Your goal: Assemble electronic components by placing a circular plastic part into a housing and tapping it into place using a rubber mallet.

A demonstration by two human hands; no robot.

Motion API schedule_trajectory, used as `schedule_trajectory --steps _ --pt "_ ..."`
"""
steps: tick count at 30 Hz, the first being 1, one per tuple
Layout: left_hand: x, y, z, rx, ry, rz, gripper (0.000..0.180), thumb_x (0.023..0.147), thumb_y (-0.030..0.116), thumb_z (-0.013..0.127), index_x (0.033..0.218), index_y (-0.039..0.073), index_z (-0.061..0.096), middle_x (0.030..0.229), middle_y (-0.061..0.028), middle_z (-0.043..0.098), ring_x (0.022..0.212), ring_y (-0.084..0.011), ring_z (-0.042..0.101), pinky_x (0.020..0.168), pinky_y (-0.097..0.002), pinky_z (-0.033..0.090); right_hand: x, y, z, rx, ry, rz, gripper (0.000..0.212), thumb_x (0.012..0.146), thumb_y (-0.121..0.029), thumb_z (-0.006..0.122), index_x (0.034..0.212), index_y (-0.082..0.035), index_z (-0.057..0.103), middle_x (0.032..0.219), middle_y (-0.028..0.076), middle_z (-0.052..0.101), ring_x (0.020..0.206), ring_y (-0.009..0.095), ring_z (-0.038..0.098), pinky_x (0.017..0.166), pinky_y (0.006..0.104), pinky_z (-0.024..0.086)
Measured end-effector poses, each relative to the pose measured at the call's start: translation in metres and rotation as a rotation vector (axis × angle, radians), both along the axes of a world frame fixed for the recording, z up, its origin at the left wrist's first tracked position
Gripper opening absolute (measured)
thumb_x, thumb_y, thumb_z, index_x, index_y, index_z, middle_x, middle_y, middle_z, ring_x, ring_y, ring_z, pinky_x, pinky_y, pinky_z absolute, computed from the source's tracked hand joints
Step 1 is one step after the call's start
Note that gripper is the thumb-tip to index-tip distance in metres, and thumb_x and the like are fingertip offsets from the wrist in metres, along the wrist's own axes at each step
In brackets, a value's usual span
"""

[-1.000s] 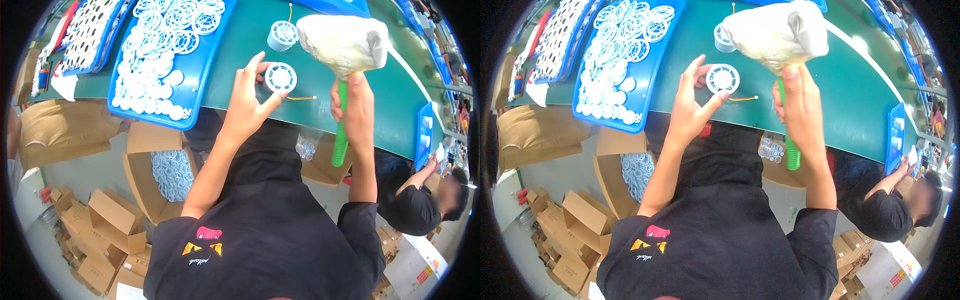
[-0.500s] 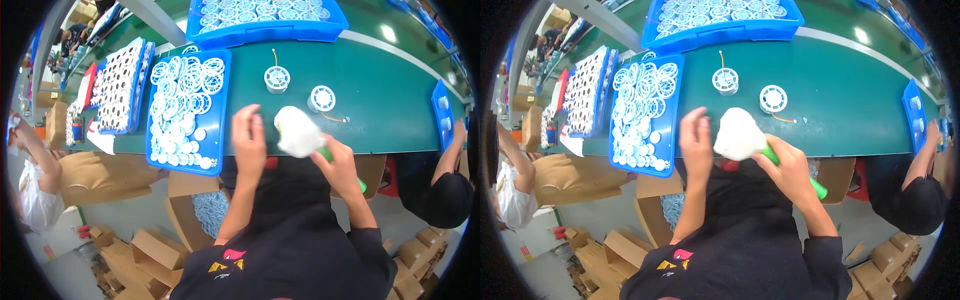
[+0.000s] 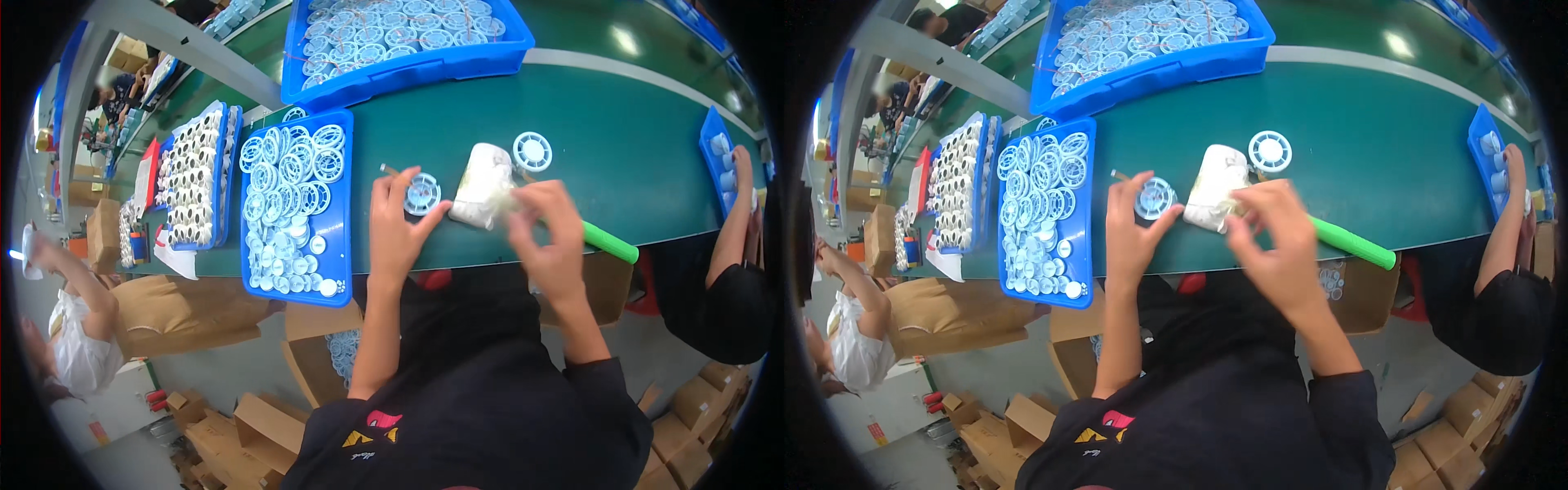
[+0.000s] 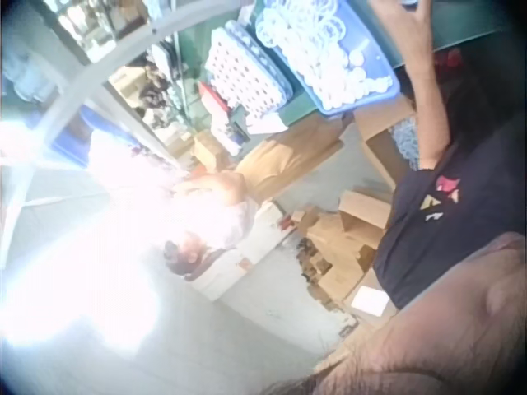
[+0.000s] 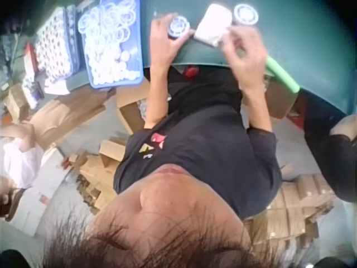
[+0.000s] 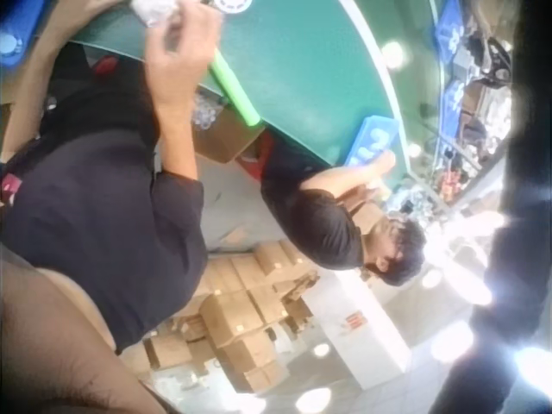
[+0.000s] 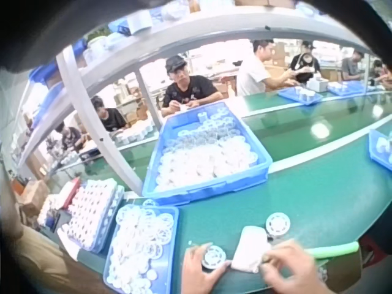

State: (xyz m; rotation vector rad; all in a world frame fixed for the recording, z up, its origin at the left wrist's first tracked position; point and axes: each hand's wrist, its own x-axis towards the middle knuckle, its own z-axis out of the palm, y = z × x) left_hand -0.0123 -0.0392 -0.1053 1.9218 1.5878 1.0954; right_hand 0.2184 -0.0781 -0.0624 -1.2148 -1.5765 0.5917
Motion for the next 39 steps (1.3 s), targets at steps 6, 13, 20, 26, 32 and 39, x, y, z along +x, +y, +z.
schedule_trajectory --steps 6,13,20,26,32,39 --pt "0.010 -0.029 -0.021 0.061 -0.055 0.183 0.054 0.084 0.015 0.088 0.128 -0.001 0.061 0.120 -0.0196 0.057 0.114 -0.0391 0.059 0.095 -0.0468 0.051 -0.087 0.045 -0.012 -0.027 -0.292 0.288 0.027 0.086 -0.023 0.081 0.104 -0.006 0.071 0.103 0.012 0.061 0.086 0.032 0.071 0.067 0.0435 0.058" --pt "0.012 -0.023 -0.037 0.147 -0.131 0.238 0.057 0.089 0.017 0.085 0.130 -0.004 0.050 0.135 -0.0261 0.056 0.127 -0.0433 0.056 0.104 -0.0489 0.048 -0.102 0.057 -0.013 -0.065 -0.182 0.303 0.012 0.091 -0.013 0.074 0.092 -0.001 0.070 0.096 0.014 0.064 0.080 0.032 0.068 0.070 0.0428 0.055" --pt "0.008 -0.028 -0.029 0.071 -0.133 0.200 0.073 0.084 0.019 0.089 0.145 0.004 0.053 0.132 -0.0177 0.067 0.113 -0.0404 0.066 0.097 -0.0474 0.051 -0.093 0.083 -0.018 -0.205 -0.131 0.156 0.015 0.090 -0.010 0.069 0.089 0.004 0.067 0.098 0.019 0.065 0.081 0.036 0.068 0.075 0.0458 0.055" --pt "0.005 -0.024 -0.034 0.171 -0.173 0.129 0.075 0.082 0.011 0.089 0.145 0.000 0.051 0.139 -0.0196 0.061 0.128 -0.0386 0.061 0.108 -0.0459 0.048 -0.100 0.105 -0.031 -0.222 -0.451 0.198 0.012 0.089 -0.008 0.069 0.094 0.003 0.068 0.099 0.020 0.066 0.086 0.039 0.068 0.079 0.0467 0.055" --pt "0.002 -0.034 -0.027 0.148 -0.341 0.095 0.084 0.085 0.014 0.086 0.156 0.000 0.043 0.140 -0.0240 0.063 0.124 -0.0450 0.062 0.106 -0.0490 0.048 -0.147 0.101 -0.002 0.276 -0.609 0.114 0.020 0.085 -0.003 0.070 0.105 -0.003 0.069 0.107 0.014 0.064 0.102 0.036 0.065 0.085 0.0464 0.057" --pt "0.009 -0.026 -0.058 0.186 -0.090 0.159 0.087 0.087 0.031 0.086 0.156 0.002 0.042 0.136 -0.0203 0.058 0.121 -0.0370 0.058 0.104 -0.0513 0.045 -0.224 0.053 -0.013 0.244 -0.808 0.781 0.023 0.083 -0.007 0.071 0.105 -0.007 0.072 0.111 0.012 0.063 0.096 0.029 0.069 0.082 0.0408 0.058"
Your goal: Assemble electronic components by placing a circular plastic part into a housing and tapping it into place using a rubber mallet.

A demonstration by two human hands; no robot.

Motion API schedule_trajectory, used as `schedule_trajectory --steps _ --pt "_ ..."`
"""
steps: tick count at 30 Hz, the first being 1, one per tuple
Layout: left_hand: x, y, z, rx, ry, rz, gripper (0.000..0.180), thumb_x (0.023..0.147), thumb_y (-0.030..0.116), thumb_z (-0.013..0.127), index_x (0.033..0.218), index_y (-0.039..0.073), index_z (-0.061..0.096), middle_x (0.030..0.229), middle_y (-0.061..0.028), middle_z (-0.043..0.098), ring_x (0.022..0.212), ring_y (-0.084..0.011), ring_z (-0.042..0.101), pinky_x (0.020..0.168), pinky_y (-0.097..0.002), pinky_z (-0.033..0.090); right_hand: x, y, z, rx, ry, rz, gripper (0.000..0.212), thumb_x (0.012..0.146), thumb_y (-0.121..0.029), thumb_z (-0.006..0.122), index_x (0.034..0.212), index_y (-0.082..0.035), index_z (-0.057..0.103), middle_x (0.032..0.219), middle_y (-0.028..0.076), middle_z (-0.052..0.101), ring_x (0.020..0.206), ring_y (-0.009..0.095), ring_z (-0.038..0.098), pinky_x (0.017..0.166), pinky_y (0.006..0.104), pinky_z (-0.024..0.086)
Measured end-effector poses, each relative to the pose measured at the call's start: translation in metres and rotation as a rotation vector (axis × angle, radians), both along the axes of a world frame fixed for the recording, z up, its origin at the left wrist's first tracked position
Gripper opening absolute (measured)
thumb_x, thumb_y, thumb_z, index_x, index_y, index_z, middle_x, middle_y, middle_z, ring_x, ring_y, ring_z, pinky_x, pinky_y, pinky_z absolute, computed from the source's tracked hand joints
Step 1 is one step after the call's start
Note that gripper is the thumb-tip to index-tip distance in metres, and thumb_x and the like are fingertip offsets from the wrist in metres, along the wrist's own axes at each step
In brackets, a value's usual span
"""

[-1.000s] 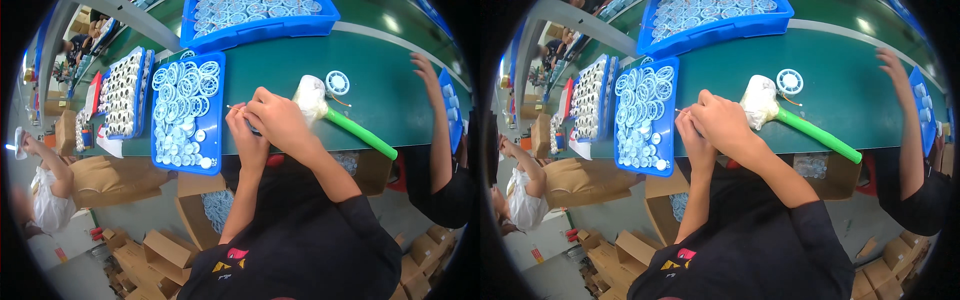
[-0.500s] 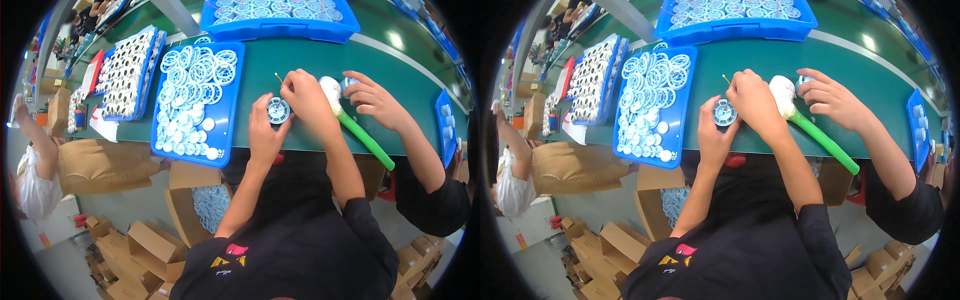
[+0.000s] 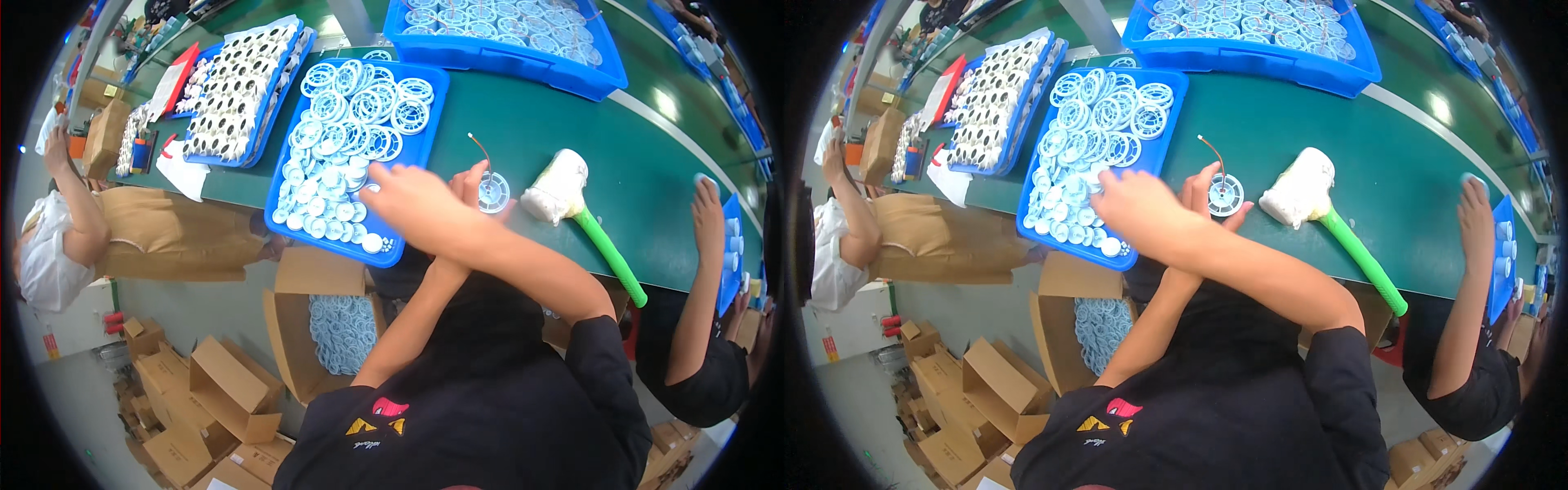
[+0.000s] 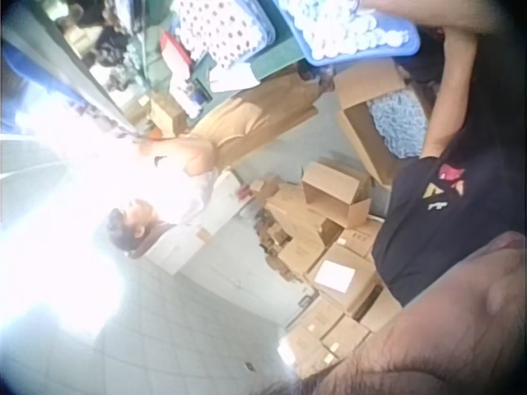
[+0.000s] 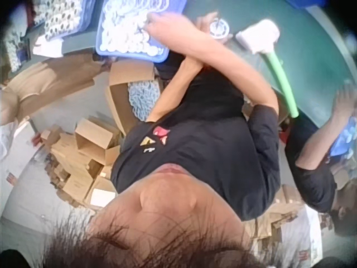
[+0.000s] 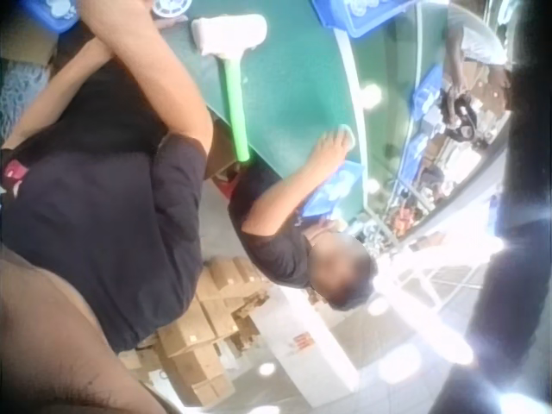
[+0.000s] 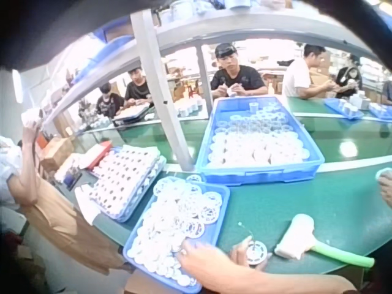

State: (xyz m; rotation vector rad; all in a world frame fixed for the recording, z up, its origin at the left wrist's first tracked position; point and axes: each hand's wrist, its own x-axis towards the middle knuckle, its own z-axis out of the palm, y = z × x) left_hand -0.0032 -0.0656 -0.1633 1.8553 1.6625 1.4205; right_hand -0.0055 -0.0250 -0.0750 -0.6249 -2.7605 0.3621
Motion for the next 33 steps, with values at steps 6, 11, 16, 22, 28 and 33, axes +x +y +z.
schedule_trajectory --steps 6,11,16,22,28,33 --pt "-0.004 0.001 0.006 0.039 -0.014 -0.042 0.087 0.084 0.028 0.089 0.153 0.002 0.041 0.140 -0.0220 0.057 0.125 -0.0389 0.058 0.107 -0.0495 0.046 -0.035 -0.004 -0.036 0.060 -0.008 0.018 0.025 0.080 -0.010 0.075 0.104 -0.004 0.071 0.109 0.014 0.063 0.089 0.027 0.071 0.073 0.0375 0.060" --pt "-0.004 0.005 0.003 0.155 -0.074 -0.109 0.082 0.086 0.021 0.085 0.152 0.003 0.041 0.148 -0.0252 0.052 0.131 -0.0401 0.056 0.110 -0.0483 0.046 -0.028 -0.005 -0.034 0.106 -0.069 -0.059 0.025 0.078 -0.009 0.076 0.101 -0.001 0.068 0.104 0.014 0.063 0.087 0.026 0.070 0.066 0.0341 0.060" --pt "-0.011 0.002 0.007 0.010 -0.070 -0.175 0.071 0.082 0.016 0.083 0.145 0.006 0.052 0.137 -0.0238 0.054 0.124 -0.0427 0.057 0.105 -0.0513 0.048 -0.033 -0.006 -0.038 0.115 -0.064 -0.114 0.026 0.077 -0.008 0.076 0.100 -0.002 0.067 0.098 0.011 0.064 0.085 0.027 0.070 0.066 0.0346 0.060" --pt "-0.009 0.001 0.013 -0.036 -0.079 -0.150 0.070 0.081 0.014 0.082 0.144 0.007 0.054 0.136 -0.0219 0.054 0.125 -0.0415 0.055 0.107 -0.0505 0.045 -0.033 0.000 -0.031 0.128 0.067 -0.109 0.027 0.078 -0.006 0.075 0.102 0.000 0.067 0.098 0.012 0.064 0.087 0.029 0.070 0.068 0.0366 0.060" --pt "-0.007 0.000 0.013 -0.048 -0.089 -0.151 0.070 0.081 0.015 0.081 0.145 0.007 0.054 0.136 -0.0217 0.054 0.126 -0.0416 0.054 0.108 -0.0512 0.044 -0.028 -0.001 -0.044 0.002 0.040 -0.071 0.030 0.078 -0.002 0.074 0.106 0.003 0.066 0.102 0.015 0.064 0.090 0.031 0.070 0.070 0.0397 0.062" --pt "-0.009 0.000 0.011 -0.052 -0.070 -0.142 0.070 0.081 0.015 0.081 0.145 0.007 0.054 0.137 -0.0218 0.054 0.127 -0.0416 0.054 0.109 -0.0512 0.044 -0.039 0.006 -0.050 -0.102 0.037 -0.156 0.024 0.074 0.000 0.075 0.098 0.004 0.070 0.100 0.015 0.064 0.094 0.030 0.069 0.070 0.0376 0.063"
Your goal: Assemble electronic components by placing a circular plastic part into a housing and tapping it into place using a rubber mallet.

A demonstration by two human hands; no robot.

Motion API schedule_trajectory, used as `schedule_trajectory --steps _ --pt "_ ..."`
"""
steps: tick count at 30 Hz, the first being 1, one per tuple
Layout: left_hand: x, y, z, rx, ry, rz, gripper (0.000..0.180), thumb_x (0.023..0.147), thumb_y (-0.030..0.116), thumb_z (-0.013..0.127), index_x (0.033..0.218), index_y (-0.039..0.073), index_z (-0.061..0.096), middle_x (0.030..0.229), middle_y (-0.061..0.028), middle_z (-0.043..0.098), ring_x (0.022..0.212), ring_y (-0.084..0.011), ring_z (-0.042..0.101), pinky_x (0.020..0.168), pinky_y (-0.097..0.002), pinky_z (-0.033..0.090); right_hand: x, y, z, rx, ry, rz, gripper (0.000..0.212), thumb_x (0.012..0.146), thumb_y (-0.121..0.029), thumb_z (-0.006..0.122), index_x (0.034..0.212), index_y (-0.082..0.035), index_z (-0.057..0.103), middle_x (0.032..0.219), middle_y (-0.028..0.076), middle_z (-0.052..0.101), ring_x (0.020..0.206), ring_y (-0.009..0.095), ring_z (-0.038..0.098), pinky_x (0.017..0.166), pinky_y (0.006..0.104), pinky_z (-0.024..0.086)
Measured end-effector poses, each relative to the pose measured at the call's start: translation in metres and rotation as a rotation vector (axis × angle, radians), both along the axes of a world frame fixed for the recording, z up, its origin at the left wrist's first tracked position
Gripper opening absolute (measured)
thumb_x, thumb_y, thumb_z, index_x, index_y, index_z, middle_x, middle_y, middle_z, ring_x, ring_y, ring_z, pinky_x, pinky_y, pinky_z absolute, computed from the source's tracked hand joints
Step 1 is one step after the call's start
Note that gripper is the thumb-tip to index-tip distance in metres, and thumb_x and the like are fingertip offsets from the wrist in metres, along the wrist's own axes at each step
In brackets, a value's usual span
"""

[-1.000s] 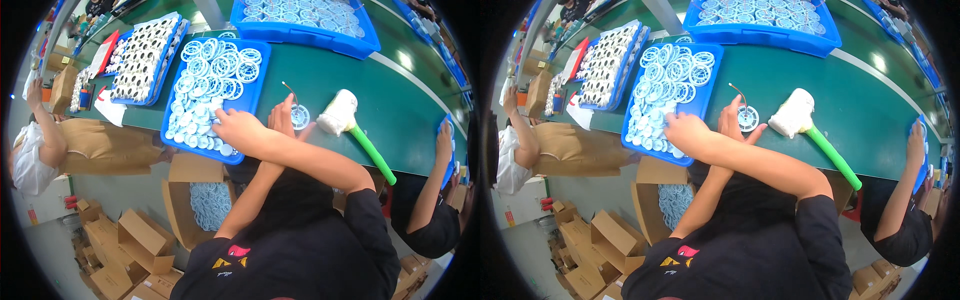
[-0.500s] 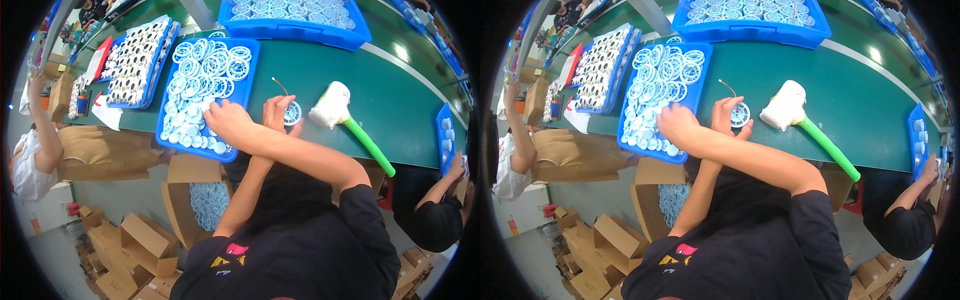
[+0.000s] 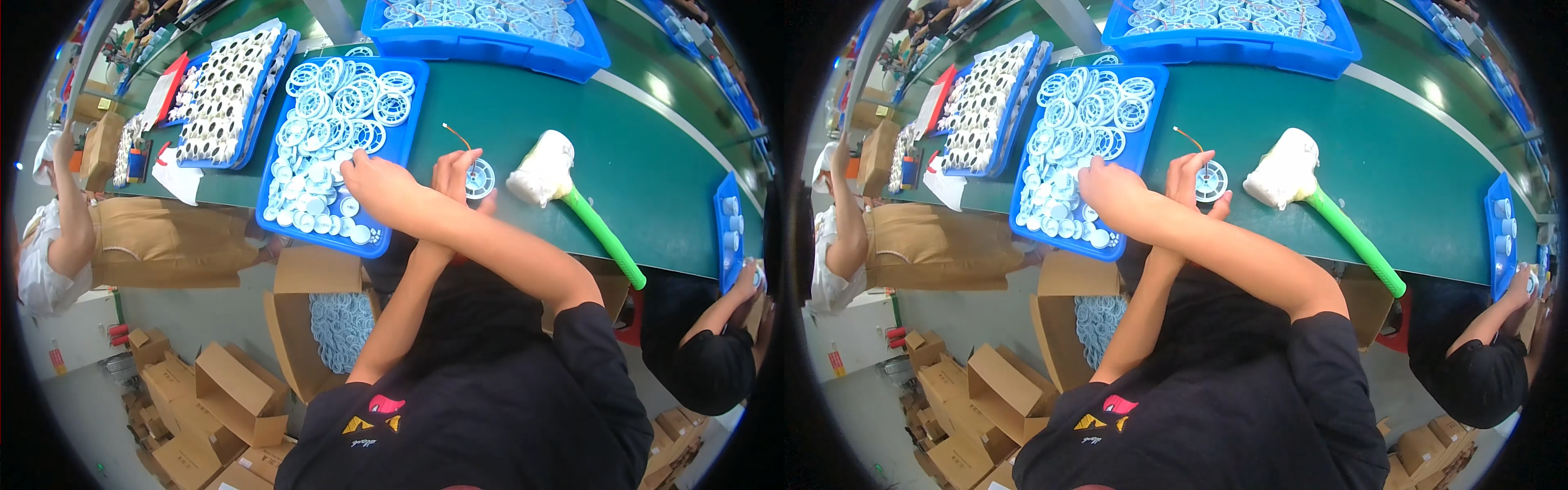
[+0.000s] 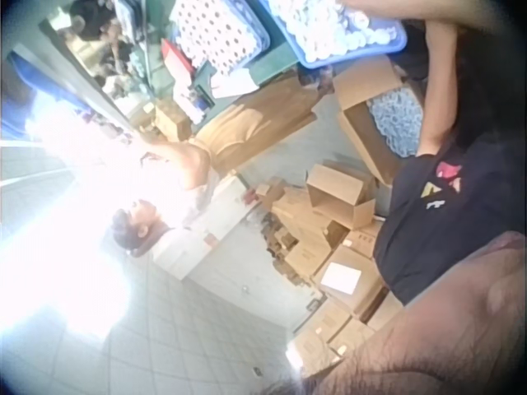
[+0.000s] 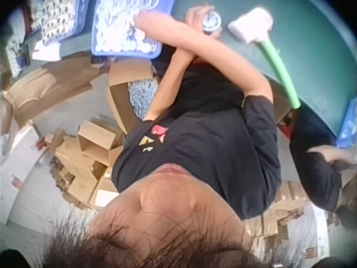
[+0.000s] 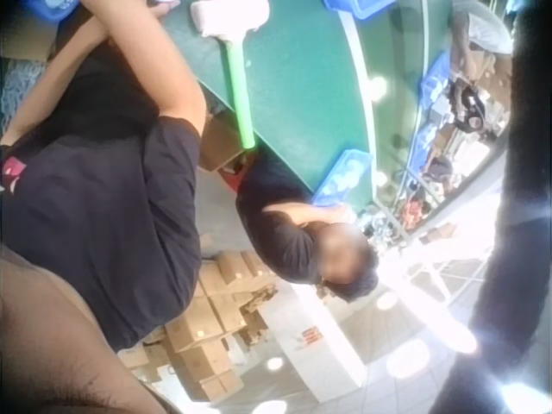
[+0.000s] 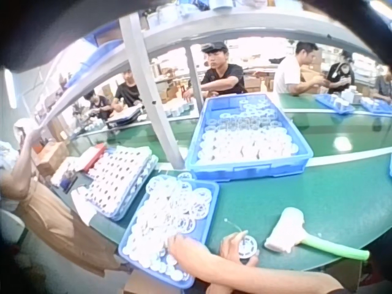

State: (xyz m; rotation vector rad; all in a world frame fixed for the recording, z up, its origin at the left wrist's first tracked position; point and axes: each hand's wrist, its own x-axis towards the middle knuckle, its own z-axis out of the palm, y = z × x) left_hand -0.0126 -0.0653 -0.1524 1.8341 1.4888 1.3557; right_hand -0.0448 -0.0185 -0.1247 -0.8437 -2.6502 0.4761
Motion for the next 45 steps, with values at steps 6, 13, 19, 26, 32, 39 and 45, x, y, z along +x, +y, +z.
schedule_trajectory --steps 6,13,19,26,32,39,45 --pt "-0.002 0.000 0.000 -0.023 -0.035 -0.020 0.070 0.082 0.014 0.082 0.146 0.007 0.054 0.138 -0.0220 0.054 0.128 -0.0391 0.056 0.108 -0.0477 0.046 -0.007 -0.003 0.008 0.307 -0.220 0.044 0.029 0.070 -0.008 0.080 0.095 0.004 0.071 0.099 0.013 0.066 0.093 0.028 0.069 0.069 0.0342 0.062" --pt "-0.004 -0.001 -0.004 -0.009 -0.006 0.001 0.071 0.084 0.019 0.084 0.148 0.006 0.053 0.137 -0.0204 0.055 0.129 -0.0385 0.055 0.110 -0.0491 0.044 0.030 -0.001 0.046 -0.222 0.042 -0.002 0.023 0.084 -0.009 0.072 0.102 0.004 0.066 0.107 0.017 0.059 0.087 0.030 0.069 0.074 0.0370 0.059" --pt "-0.028 -0.004 -0.017 -0.126 -0.170 -0.248 0.074 0.085 0.009 0.078 0.151 0.001 0.047 0.142 -0.0208 0.058 0.132 -0.0404 0.055 0.117 -0.0485 0.041 0.147 -0.022 0.084 -0.519 0.518 -0.215 0.013 0.092 -0.002 0.069 0.104 0.001 0.066 0.115 0.016 0.059 0.097 0.030 0.069 0.084 0.0389 0.061" --pt "-0.015 -0.002 0.016 -0.097 -0.123 -0.137 0.072 0.084 0.006 0.081 0.149 0.000 0.049 0.140 -0.0202 0.057 0.131 -0.0380 0.057 0.112 -0.0450 0.046 0.171 -0.028 0.044 -0.141 0.609 -0.432 0.017 0.094 0.004 0.073 0.110 0.003 0.067 0.122 0.018 0.070 0.095 0.032 0.075 0.080 0.0374 0.063" --pt "-0.012 -0.003 0.013 -0.058 -0.114 -0.097 0.071 0.082 0.005 0.082 0.146 0.000 0.051 0.136 -0.0206 0.059 0.127 -0.0401 0.058 0.107 -0.0464 0.049 0.158 -0.040 0.027 0.011 0.602 -0.471 0.025 0.093 0.003 0.075 0.117 0.001 0.070 0.135 0.023 0.069 0.105 0.037 0.076 0.082 0.0398 0.063" --pt "-0.011 -0.004 0.011 -0.042 -0.107 -0.085 0.069 0.082 0.003 0.081 0.145 0.000 0.052 0.136 -0.0209 0.059 0.127 -0.0409 0.058 0.109 -0.0469 0.048 0.162 -0.040 0.026 0.117 0.441 -0.414 0.031 0.089 0.005 0.074 0.120 0.002 0.071 0.133 0.020 0.070 0.121 0.038 0.070 0.096 0.0443 0.059" --pt "-0.012 -0.002 0.005 -0.016 -0.093 -0.078 0.068 0.083 0.002 0.080 0.144 0.001 0.052 0.137 -0.0208 0.059 0.128 -0.0420 0.058 0.109 -0.0472 0.048 0.153 -0.057 0.021 0.221 0.306 -0.410 0.034 0.090 0.003 0.073 0.124 0.002 0.070 0.135 0.020 0.069 0.135 0.038 0.063 0.111 0.0548 0.049"
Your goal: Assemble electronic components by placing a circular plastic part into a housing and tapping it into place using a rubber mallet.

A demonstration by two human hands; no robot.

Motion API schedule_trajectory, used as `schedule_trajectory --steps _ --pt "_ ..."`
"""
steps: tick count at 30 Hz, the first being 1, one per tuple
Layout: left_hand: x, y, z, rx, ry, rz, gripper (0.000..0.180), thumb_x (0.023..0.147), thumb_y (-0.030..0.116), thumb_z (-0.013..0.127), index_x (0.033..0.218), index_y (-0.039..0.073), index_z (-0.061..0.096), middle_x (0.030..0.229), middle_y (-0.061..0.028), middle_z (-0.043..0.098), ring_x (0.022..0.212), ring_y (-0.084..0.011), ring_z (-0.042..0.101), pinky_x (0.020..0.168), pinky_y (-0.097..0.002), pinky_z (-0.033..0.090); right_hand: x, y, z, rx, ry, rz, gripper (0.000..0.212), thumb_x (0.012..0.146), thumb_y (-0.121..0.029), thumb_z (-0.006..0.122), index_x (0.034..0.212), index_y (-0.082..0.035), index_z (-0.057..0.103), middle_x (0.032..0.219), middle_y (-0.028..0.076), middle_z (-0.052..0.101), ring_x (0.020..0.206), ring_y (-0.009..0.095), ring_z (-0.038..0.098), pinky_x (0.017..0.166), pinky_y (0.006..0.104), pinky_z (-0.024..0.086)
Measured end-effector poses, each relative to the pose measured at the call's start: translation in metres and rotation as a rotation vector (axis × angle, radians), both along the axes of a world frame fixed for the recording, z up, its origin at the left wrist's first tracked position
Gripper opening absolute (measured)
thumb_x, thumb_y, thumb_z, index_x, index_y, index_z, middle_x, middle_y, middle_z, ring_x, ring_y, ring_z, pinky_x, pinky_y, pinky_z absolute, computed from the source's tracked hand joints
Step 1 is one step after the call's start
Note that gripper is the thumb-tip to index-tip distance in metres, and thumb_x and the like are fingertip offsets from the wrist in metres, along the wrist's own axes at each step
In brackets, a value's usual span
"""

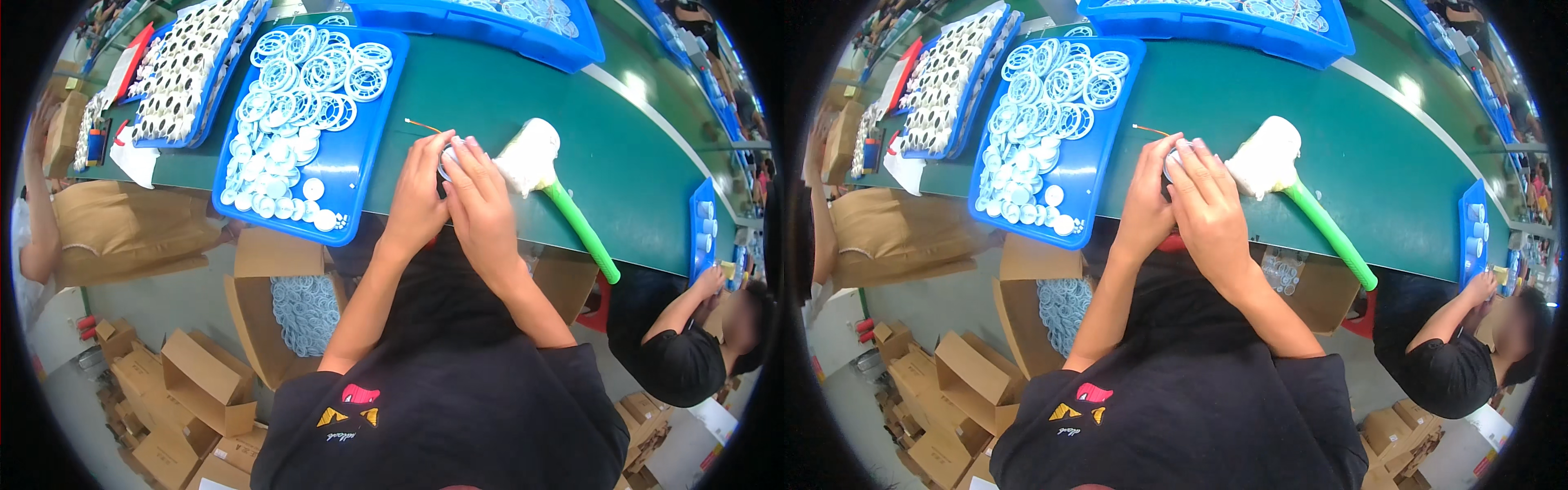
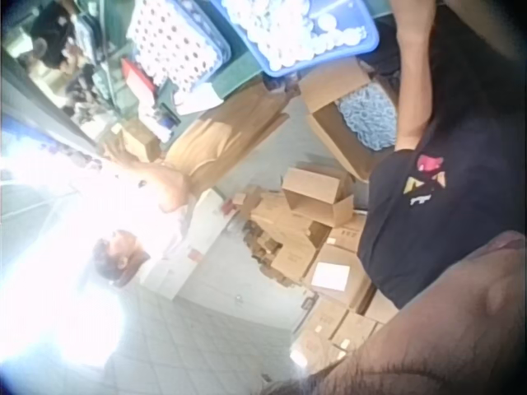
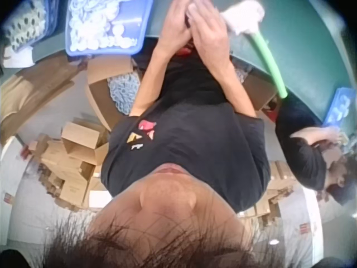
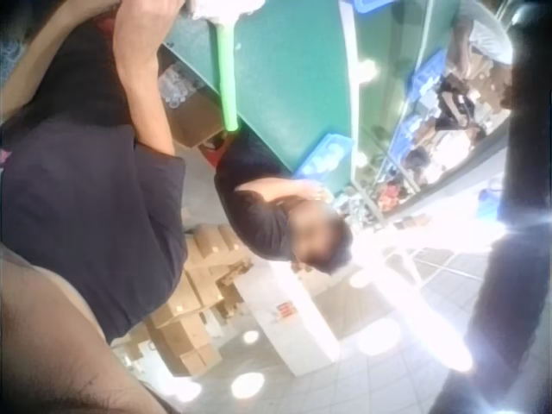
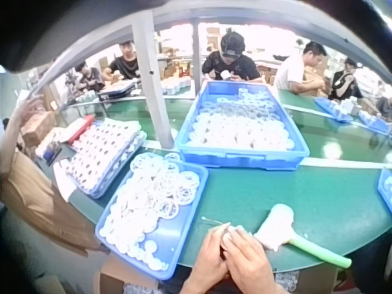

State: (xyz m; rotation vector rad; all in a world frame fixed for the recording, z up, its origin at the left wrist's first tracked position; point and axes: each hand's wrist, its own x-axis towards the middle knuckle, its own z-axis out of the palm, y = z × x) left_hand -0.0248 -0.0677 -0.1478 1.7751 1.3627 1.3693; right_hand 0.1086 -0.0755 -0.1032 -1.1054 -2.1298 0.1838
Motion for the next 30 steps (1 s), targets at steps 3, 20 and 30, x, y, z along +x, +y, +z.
schedule_trajectory --steps 3,20,30 --pt "-0.002 -0.002 0.004 -0.042 -0.038 -0.007 0.068 0.082 0.002 0.080 0.145 0.001 0.052 0.137 -0.0210 0.059 0.128 -0.0423 0.058 0.108 -0.0472 0.048 -0.005 0.009 0.017 0.001 0.183 -0.011 0.034 0.088 0.000 0.076 0.121 0.000 0.071 0.129 0.018 0.070 0.121 0.039 0.067 0.101 0.0502 0.054" --pt "0.003 -0.004 0.005 -0.061 -0.034 0.026 0.066 0.082 0.011 0.083 0.139 -0.001 0.052 0.131 -0.0220 0.058 0.125 -0.0440 0.056 0.107 -0.0502 0.046 -0.084 0.150 0.022 -0.021 -0.233 0.306 0.027 0.087 -0.019 0.082 0.106 -0.004 0.070 0.118 0.017 0.062 0.108 0.037 0.063 0.093 0.0461 0.054" --pt "0.021 0.000 0.005 0.006 0.077 0.214 0.068 0.080 0.022 0.092 0.134 0.000 0.056 0.126 -0.0192 0.062 0.118 -0.0397 0.060 0.103 -0.0485 0.048 0.013 0.167 0.004 -0.148 -0.503 0.010 0.035 0.092 -0.024 0.078 0.112 0.003 0.069 0.128 0.019 0.065 0.118 0.040 0.063 0.101 0.0461 0.054"
